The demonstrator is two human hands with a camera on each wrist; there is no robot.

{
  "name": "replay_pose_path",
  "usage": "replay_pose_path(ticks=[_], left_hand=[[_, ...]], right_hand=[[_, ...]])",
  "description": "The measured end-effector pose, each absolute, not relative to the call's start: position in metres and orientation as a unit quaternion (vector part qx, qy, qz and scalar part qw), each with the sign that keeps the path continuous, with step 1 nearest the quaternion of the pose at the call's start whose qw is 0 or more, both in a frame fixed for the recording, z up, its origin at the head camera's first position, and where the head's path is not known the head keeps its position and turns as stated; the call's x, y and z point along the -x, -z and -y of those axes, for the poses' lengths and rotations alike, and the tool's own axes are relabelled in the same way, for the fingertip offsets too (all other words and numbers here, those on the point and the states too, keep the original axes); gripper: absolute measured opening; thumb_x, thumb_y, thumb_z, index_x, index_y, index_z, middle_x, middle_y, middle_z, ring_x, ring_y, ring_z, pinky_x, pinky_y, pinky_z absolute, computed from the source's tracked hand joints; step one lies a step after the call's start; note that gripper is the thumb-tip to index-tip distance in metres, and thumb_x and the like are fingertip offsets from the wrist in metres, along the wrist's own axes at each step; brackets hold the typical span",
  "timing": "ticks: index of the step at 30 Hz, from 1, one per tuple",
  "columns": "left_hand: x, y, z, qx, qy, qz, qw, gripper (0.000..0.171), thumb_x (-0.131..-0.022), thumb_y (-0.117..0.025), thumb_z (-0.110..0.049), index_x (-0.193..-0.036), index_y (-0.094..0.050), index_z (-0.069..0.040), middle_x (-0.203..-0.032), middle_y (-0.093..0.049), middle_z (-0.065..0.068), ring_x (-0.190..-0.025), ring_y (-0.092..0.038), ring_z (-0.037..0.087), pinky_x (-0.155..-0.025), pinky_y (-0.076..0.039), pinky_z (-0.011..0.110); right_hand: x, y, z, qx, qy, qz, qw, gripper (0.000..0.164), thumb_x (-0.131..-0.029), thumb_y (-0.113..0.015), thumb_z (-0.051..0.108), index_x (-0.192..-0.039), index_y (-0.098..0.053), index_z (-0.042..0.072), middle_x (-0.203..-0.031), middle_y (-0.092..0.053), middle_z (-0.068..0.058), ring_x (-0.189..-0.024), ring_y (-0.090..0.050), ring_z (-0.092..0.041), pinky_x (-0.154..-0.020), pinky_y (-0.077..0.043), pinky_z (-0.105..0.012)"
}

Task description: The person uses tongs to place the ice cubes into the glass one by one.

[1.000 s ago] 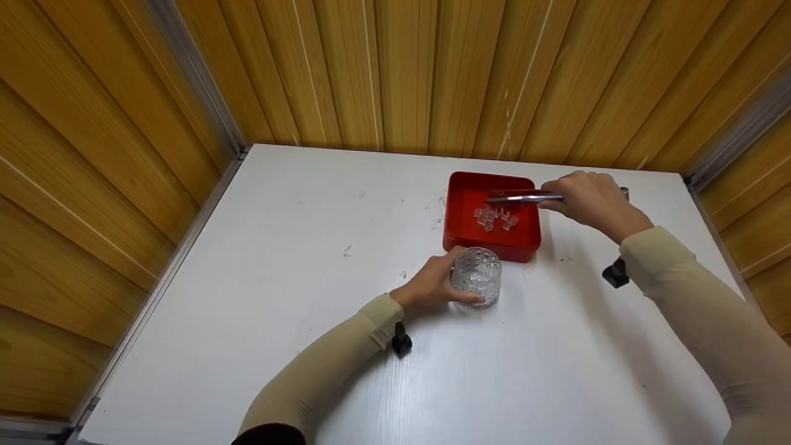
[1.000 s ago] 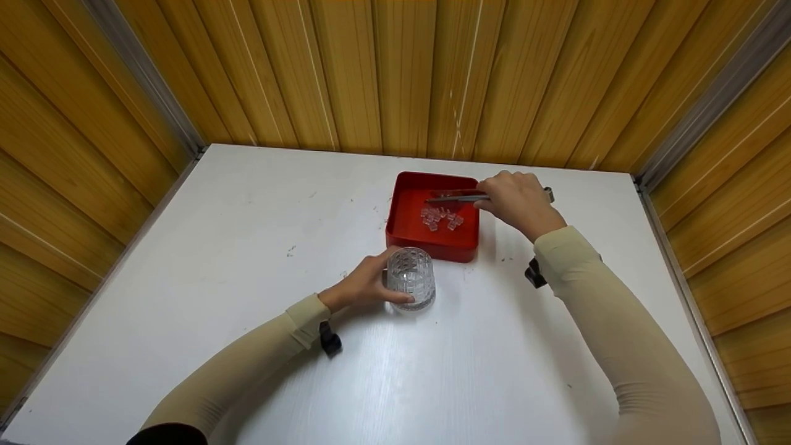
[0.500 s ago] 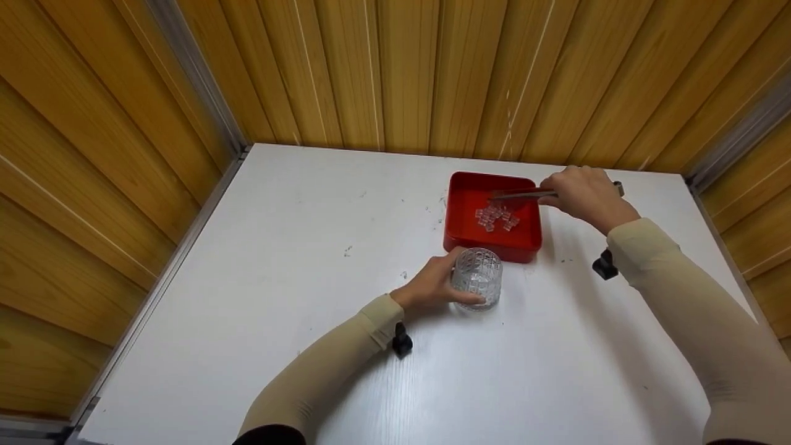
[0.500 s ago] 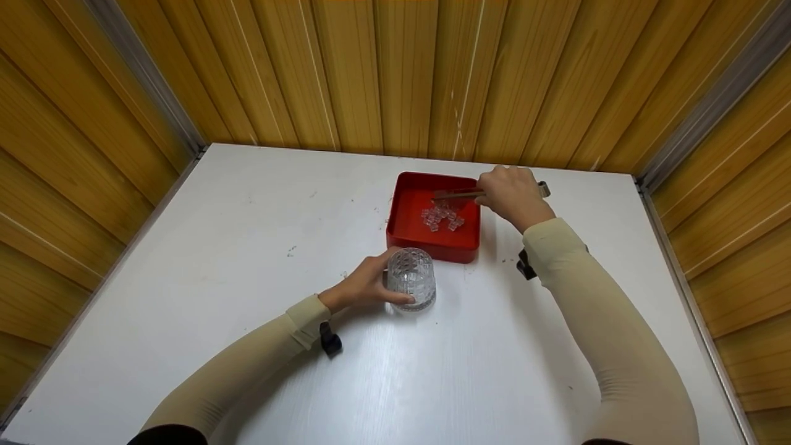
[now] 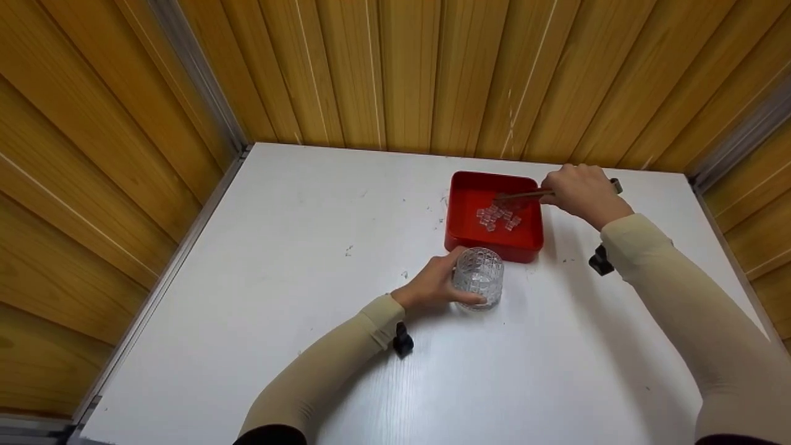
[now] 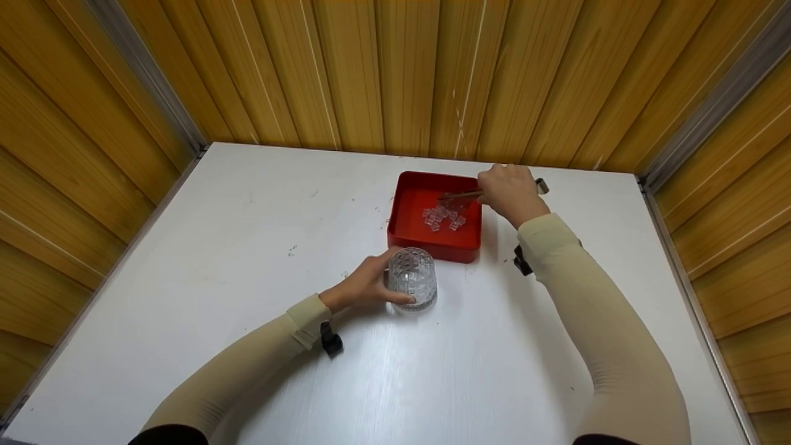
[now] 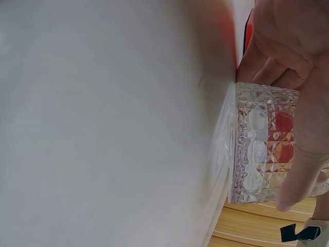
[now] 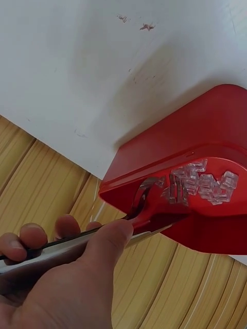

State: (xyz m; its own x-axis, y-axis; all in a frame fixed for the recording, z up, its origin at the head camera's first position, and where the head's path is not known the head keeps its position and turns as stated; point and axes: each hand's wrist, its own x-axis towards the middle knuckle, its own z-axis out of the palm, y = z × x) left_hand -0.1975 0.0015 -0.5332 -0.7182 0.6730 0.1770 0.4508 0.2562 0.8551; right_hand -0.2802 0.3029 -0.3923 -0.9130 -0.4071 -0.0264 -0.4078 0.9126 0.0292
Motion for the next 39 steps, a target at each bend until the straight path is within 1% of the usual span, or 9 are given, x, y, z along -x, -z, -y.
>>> replay_pose_path(ticks=[8, 16, 21, 29, 39], left_hand=[[0.1971, 0.5338, -0.0015, -0.353, -0.496, -0.785, 0.115, 0.085, -0.077, -0.092, -0.036, -0.145, -0.045, -0.018, -0.128, -0.068, 0.005, -0.112, -0.064, 0.013, -0.097, -0.050, 0.023], [0.1962, 0.5344, -0.0019, -0.357, -0.481, -0.794, 0.105, 0.084, -0.077, -0.092, -0.035, -0.144, -0.046, -0.015, -0.127, -0.068, 0.005, -0.111, -0.063, 0.011, -0.097, -0.050, 0.023], [0.1964, 0.5342, -0.0027, -0.361, -0.472, -0.799, 0.095, 0.082, -0.077, -0.092, -0.035, -0.142, -0.046, -0.013, -0.126, -0.068, 0.006, -0.111, -0.064, 0.012, -0.096, -0.050, 0.023], [0.1964, 0.5337, -0.0024, -0.351, -0.480, -0.796, 0.108, 0.083, -0.077, -0.092, -0.035, -0.143, -0.046, -0.017, -0.127, -0.068, 0.004, -0.112, -0.063, 0.011, -0.097, -0.050, 0.024], [0.1977, 0.5349, -0.0021, -0.355, -0.482, -0.795, 0.104, 0.082, -0.078, -0.092, -0.035, -0.143, -0.046, -0.016, -0.124, -0.069, 0.005, -0.109, -0.064, 0.011, -0.096, -0.051, 0.025]], right_hand=[[0.2862, 0.3947, -0.3016, 0.212, -0.049, -0.976, -0.004, 0.017, -0.090, -0.081, 0.022, -0.096, -0.080, 0.006, -0.072, -0.070, -0.007, -0.057, -0.047, -0.022, -0.048, -0.039, -0.033], [0.2873, 0.3988, -0.2998, 0.219, -0.060, -0.974, -0.002, 0.017, -0.088, -0.082, 0.020, -0.095, -0.080, 0.005, -0.072, -0.070, -0.008, -0.058, -0.052, -0.023, -0.049, -0.045, -0.037], [0.2885, 0.3983, -0.3001, 0.217, -0.051, -0.975, -0.006, 0.020, -0.087, -0.083, 0.020, -0.096, -0.079, 0.002, -0.075, -0.072, -0.011, -0.059, -0.054, -0.024, -0.051, -0.050, -0.041], [0.2902, 0.3984, -0.3015, 0.192, -0.037, -0.980, 0.030, 0.024, -0.090, -0.081, 0.021, -0.104, -0.079, 0.001, -0.085, -0.074, -0.015, -0.062, -0.056, -0.025, -0.055, -0.054, -0.040], [0.2884, 0.3977, -0.3016, 0.187, -0.028, -0.981, 0.033, 0.023, -0.090, -0.081, 0.020, -0.104, -0.079, 0.001, -0.087, -0.075, -0.015, -0.065, -0.058, -0.026, -0.059, -0.056, -0.043]])
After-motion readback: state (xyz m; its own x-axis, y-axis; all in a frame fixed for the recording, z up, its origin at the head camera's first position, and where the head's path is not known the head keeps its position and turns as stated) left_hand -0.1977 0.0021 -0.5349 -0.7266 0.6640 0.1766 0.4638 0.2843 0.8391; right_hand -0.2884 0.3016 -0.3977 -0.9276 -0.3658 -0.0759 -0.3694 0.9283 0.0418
